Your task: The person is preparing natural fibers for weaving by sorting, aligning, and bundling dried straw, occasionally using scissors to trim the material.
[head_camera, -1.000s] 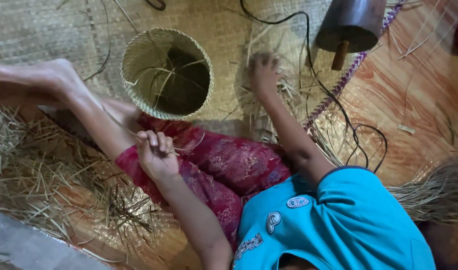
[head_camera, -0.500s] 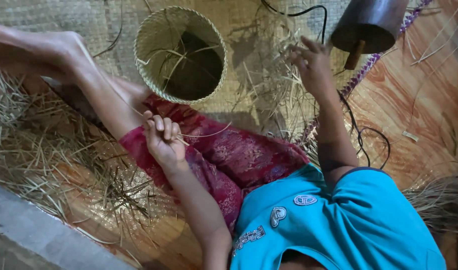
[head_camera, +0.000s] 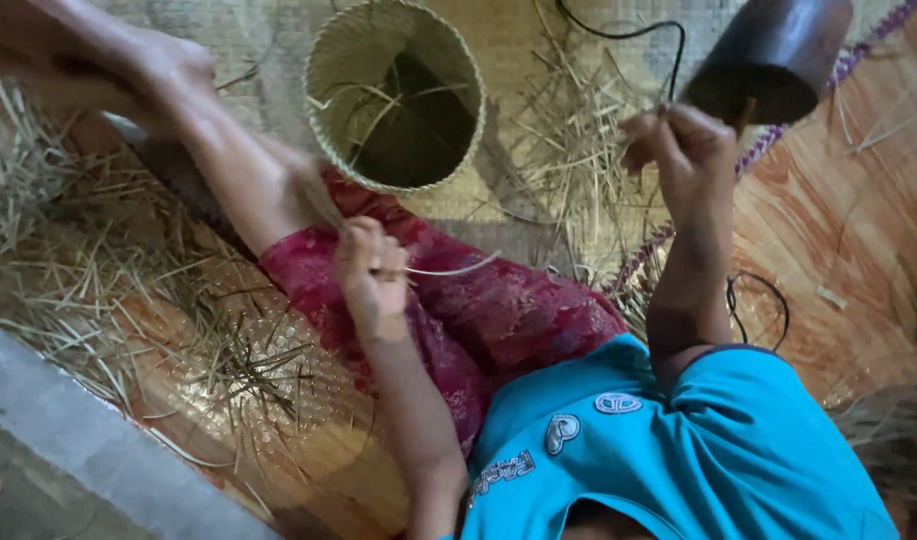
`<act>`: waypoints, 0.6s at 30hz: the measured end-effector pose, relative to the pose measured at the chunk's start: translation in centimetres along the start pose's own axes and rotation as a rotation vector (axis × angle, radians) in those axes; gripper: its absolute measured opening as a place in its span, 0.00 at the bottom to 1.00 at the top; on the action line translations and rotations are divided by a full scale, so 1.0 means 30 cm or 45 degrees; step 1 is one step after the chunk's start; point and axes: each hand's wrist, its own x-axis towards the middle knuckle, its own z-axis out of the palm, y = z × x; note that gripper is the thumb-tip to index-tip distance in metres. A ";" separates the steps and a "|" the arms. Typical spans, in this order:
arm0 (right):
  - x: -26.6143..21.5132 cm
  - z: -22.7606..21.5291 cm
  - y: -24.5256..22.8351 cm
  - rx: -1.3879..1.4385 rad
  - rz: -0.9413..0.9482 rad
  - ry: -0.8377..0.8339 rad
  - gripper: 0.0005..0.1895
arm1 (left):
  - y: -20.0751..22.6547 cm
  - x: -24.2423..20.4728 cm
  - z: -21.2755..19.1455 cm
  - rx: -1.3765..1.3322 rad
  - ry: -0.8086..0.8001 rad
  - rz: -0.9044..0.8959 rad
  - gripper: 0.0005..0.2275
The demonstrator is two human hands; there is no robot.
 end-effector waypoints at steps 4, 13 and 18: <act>-0.003 0.021 -0.019 -0.238 -0.186 -0.370 0.11 | -0.070 -0.034 0.078 0.292 0.188 -0.076 0.02; -0.055 0.096 -0.010 0.065 -0.294 -0.832 0.05 | -0.277 -0.073 0.267 1.115 -0.038 -0.225 0.09; -0.054 0.132 0.063 0.171 -0.275 -0.617 0.05 | -0.229 -0.087 0.351 1.143 -0.076 -0.275 0.10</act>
